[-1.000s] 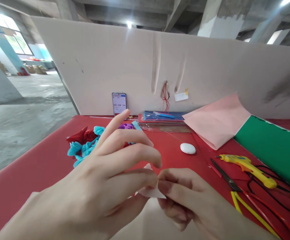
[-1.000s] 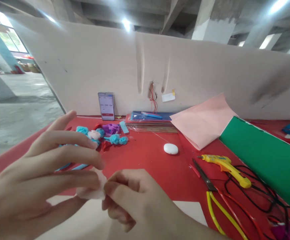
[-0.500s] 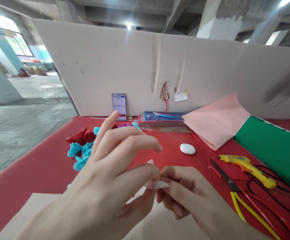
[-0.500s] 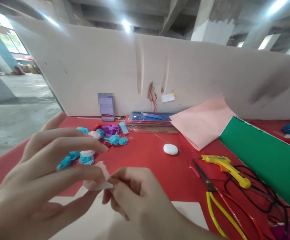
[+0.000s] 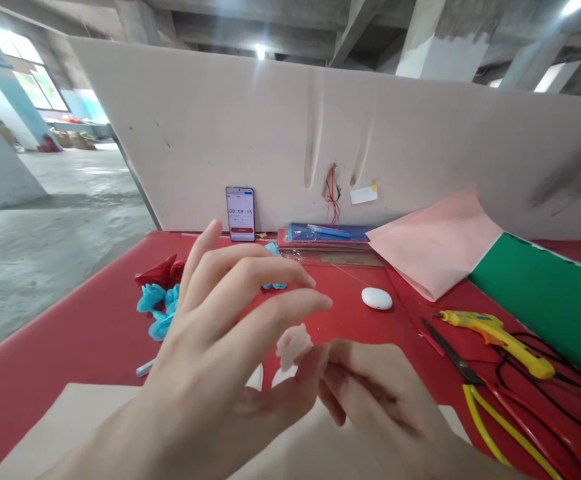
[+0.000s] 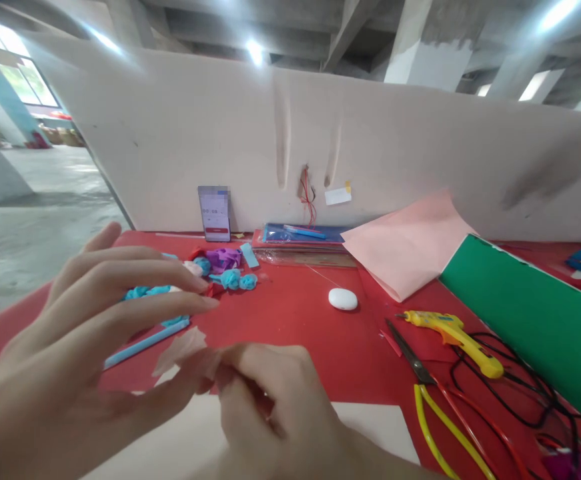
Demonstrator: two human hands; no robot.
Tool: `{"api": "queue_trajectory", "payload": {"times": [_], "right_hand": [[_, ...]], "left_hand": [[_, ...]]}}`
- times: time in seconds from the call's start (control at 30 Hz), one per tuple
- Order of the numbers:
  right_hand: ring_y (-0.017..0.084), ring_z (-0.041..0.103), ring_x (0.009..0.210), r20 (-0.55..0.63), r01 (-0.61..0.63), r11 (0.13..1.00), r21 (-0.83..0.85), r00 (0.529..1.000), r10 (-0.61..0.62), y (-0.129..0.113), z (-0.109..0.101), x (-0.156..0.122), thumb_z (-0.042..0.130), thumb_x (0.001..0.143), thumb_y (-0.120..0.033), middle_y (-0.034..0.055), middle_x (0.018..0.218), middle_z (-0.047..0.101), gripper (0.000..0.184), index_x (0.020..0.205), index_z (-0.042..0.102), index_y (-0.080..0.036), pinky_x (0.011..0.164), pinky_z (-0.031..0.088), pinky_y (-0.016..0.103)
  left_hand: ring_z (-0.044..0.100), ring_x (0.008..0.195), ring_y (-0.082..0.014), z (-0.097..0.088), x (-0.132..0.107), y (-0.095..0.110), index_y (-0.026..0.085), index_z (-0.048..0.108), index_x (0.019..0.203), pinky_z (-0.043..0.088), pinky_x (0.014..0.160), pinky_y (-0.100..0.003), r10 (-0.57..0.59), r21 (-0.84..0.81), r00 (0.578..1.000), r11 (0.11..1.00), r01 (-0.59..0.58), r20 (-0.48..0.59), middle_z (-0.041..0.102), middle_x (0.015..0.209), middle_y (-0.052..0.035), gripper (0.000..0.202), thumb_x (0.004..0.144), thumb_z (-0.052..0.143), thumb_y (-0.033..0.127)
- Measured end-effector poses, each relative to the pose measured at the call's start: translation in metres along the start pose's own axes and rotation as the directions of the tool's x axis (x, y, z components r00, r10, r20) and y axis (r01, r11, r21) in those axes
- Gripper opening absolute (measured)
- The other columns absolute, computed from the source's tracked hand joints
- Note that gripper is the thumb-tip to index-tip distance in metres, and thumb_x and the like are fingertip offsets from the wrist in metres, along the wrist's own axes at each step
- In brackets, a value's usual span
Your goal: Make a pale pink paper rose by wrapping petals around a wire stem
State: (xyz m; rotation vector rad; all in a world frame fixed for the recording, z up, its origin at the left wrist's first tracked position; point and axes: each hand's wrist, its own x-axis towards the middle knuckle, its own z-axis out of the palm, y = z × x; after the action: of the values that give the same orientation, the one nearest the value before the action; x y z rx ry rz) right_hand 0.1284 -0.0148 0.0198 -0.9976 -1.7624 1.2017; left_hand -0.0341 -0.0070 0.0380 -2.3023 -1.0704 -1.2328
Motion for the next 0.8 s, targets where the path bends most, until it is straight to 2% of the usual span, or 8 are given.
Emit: {"api": "queue_trajectory", "payload": {"times": [0.1, 0.17, 0.23, 0.3, 0.43, 0.53, 0.63, 0.8], "right_hand": [[0.007, 0.039, 0.049, 0.015, 0.146, 0.989, 0.023, 0.989, -0.146, 0.0, -0.001, 0.002, 0.047, 0.077, -0.014, -0.0046, 0.055, 0.042, 0.013, 0.066, 0.053, -0.017, 0.046, 0.031, 0.018], [0.006, 0.039, 0.049, 0.021, 0.191, 0.982, 0.001, 0.981, -0.191, 0.002, -0.001, 0.003, 0.051, 0.077, -0.014, -0.0049, 0.055, 0.042, 0.011, 0.065, 0.053, -0.016, 0.045, 0.031, 0.017], [0.006, 0.039, 0.05, 0.016, 0.203, 0.979, -0.01, 0.979, -0.203, 0.005, 0.0, 0.003, 0.053, 0.08, -0.015, -0.0048, 0.056, 0.043, 0.016, 0.064, 0.054, -0.016, 0.046, 0.032, 0.016], [0.006, 0.041, 0.051, -0.001, 0.226, 0.974, -0.005, 0.974, -0.226, 0.007, 0.002, 0.004, 0.051, 0.082, -0.014, -0.0046, 0.057, 0.045, 0.018, 0.065, 0.056, -0.016, 0.048, 0.032, 0.016], [0.007, 0.043, 0.05, -0.023, 0.287, 0.958, -0.018, 0.958, -0.287, 0.008, 0.0, 0.006, 0.051, 0.083, -0.014, -0.0035, 0.057, 0.048, 0.02, 0.065, 0.059, -0.015, 0.048, 0.034, 0.017], [0.007, 0.044, 0.051, -0.03, 0.278, 0.96, 0.012, 0.96, -0.278, 0.006, -0.006, 0.007, 0.054, 0.084, -0.018, -0.0034, 0.056, 0.048, 0.021, 0.064, 0.061, -0.016, 0.049, 0.035, 0.018], [0.007, 0.04, 0.05, -0.067, 0.237, 0.97, 0.052, 0.97, -0.233, 0.005, -0.01, 0.007, 0.057, 0.085, -0.021, -0.0044, 0.055, 0.042, 0.025, 0.061, 0.059, -0.018, 0.046, 0.031, 0.019], [0.009, 0.043, 0.053, -0.089, 0.229, 0.964, 0.134, 0.972, -0.218, 0.008, -0.012, 0.006, 0.058, 0.086, -0.025, -0.0022, 0.06, 0.048, 0.022, 0.066, 0.064, -0.02, 0.047, 0.032, 0.021]], "left_hand": [[0.051, 0.092, -0.0184, -0.001, 0.002, 0.0, 0.024, 0.056, 0.091, 0.023, 0.108, -0.05, -0.023, -0.023, 1.0, 0.999, 0.023, 0.013, 0.059, 0.092, 0.0, 0.017, 0.077, 0.058, 0.013], [0.051, 0.092, -0.0171, -0.001, 0.003, 0.0, 0.024, 0.056, 0.092, 0.028, 0.105, -0.04, -0.055, -0.065, 0.998, 0.996, 0.058, 0.044, 0.058, 0.093, 0.0012, 0.016, 0.079, 0.056, 0.015], [0.052, 0.094, -0.015, -0.001, 0.003, 0.0, 0.026, 0.056, 0.094, 0.037, 0.095, -0.027, -0.125, -0.166, 0.987, 0.976, 0.141, 0.103, 0.057, 0.096, 0.0027, 0.018, 0.079, 0.055, 0.017], [0.053, 0.095, -0.0137, 0.0, 0.002, 0.0, 0.028, 0.055, 0.096, 0.043, 0.082, -0.022, -0.207, -0.275, 0.962, 0.929, 0.25, 0.175, 0.056, 0.097, 0.0039, 0.021, 0.078, 0.052, 0.016], [0.055, 0.096, -0.0158, -0.001, -0.002, 0.003, 0.033, 0.053, 0.1, 0.048, 0.077, -0.022, -0.275, -0.338, 0.927, 0.873, 0.352, 0.254, 0.056, 0.1, 0.004, 0.025, 0.079, 0.052, 0.019], [0.057, 0.098, -0.0185, -0.005, -0.003, 0.004, 0.033, 0.053, 0.107, 0.05, 0.075, -0.023, -0.32, -0.343, 0.923, 0.86, 0.378, 0.214, 0.059, 0.103, 0.0026, 0.024, 0.083, 0.051, 0.031], [0.059, 0.093, -0.0178, -0.008, -0.004, 0.001, 0.031, 0.054, 0.106, 0.051, 0.07, -0.02, -0.344, -0.349, 0.918, 0.85, 0.395, 0.2, 0.06, 0.099, 0.002, 0.022, 0.087, 0.043, 0.029], [0.061, 0.084, -0.0183, -0.006, -0.008, -0.006, 0.031, 0.048, 0.109, 0.053, 0.061, -0.021, -0.341, -0.376, 0.844, 0.78, 0.5, 0.415, 0.06, 0.096, 0.0013, 0.025, 0.084, 0.047, 0.027]]}}
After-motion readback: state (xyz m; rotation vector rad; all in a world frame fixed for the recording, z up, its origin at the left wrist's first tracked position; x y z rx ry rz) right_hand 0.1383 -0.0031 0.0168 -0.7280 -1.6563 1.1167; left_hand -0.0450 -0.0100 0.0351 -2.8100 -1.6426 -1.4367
